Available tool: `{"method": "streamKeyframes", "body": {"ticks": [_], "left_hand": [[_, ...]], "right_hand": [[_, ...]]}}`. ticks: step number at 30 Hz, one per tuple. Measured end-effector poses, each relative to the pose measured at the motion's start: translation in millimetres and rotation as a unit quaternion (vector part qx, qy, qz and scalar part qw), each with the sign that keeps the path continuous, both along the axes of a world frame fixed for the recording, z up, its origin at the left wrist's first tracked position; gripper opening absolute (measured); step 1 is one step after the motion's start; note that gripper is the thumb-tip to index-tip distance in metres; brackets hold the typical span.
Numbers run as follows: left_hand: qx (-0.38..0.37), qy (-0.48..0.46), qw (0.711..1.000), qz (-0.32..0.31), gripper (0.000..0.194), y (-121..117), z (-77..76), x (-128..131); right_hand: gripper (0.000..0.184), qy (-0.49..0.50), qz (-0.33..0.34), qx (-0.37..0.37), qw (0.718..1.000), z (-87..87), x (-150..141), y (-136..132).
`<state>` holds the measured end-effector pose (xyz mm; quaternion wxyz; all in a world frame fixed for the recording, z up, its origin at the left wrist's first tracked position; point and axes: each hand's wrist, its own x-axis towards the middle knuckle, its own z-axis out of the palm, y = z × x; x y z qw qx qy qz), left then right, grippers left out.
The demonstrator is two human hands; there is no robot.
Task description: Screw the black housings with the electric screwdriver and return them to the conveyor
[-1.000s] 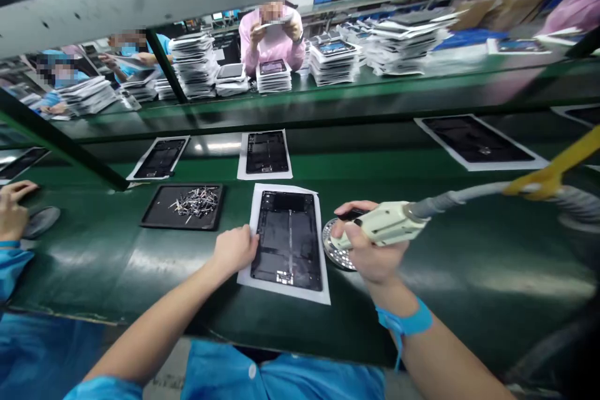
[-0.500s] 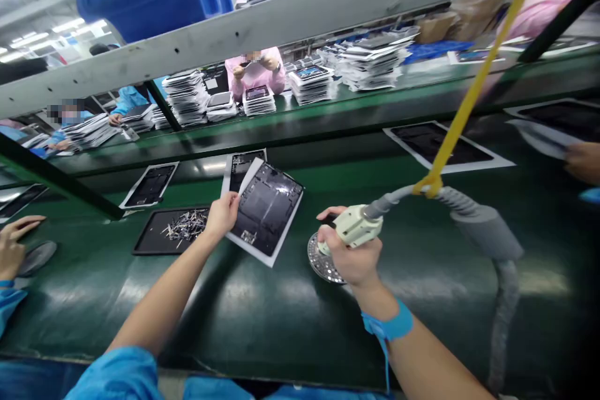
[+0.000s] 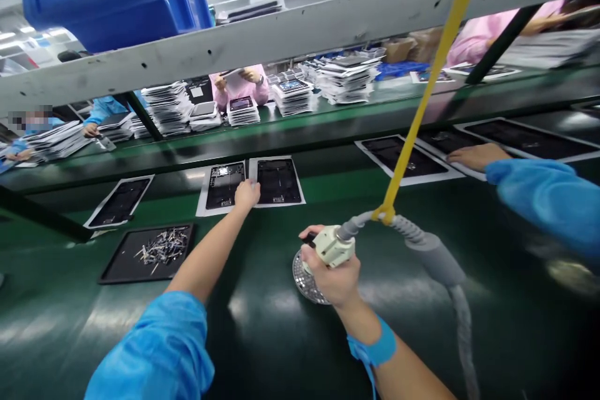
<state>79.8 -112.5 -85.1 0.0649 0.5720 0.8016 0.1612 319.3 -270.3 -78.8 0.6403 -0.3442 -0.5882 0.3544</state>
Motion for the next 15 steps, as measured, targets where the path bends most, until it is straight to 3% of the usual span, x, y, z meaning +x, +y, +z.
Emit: {"method": "streamKeyframes", "body": {"ticks": [5,8,11,15], "left_hand": [[-0.098,0.078,0.981,-0.148,0.029,-45,18.5,-66],[-0.152,0.122,0.961,-0.195,0.029,-60,29.3,-97],[-0.181,0.156,0.946,-0.218,0.026,-62,31.0,-104],[-0.193,0.190,0.936,-0.226,0.017,-54,29.1,-95]], "right_hand": [[0.018,-0.002,0.011,0.002,1.000,-4.4,-2,1],[0.017,-0.007,0.019,-0.003,1.000,-6.2,-4,2],[0.015,-0.010,0.013,0.000,1.000,-5.6,-5,2],[0.015,-0.007,0.006,-0.002,1.000,-2.0,-4,3]]}}
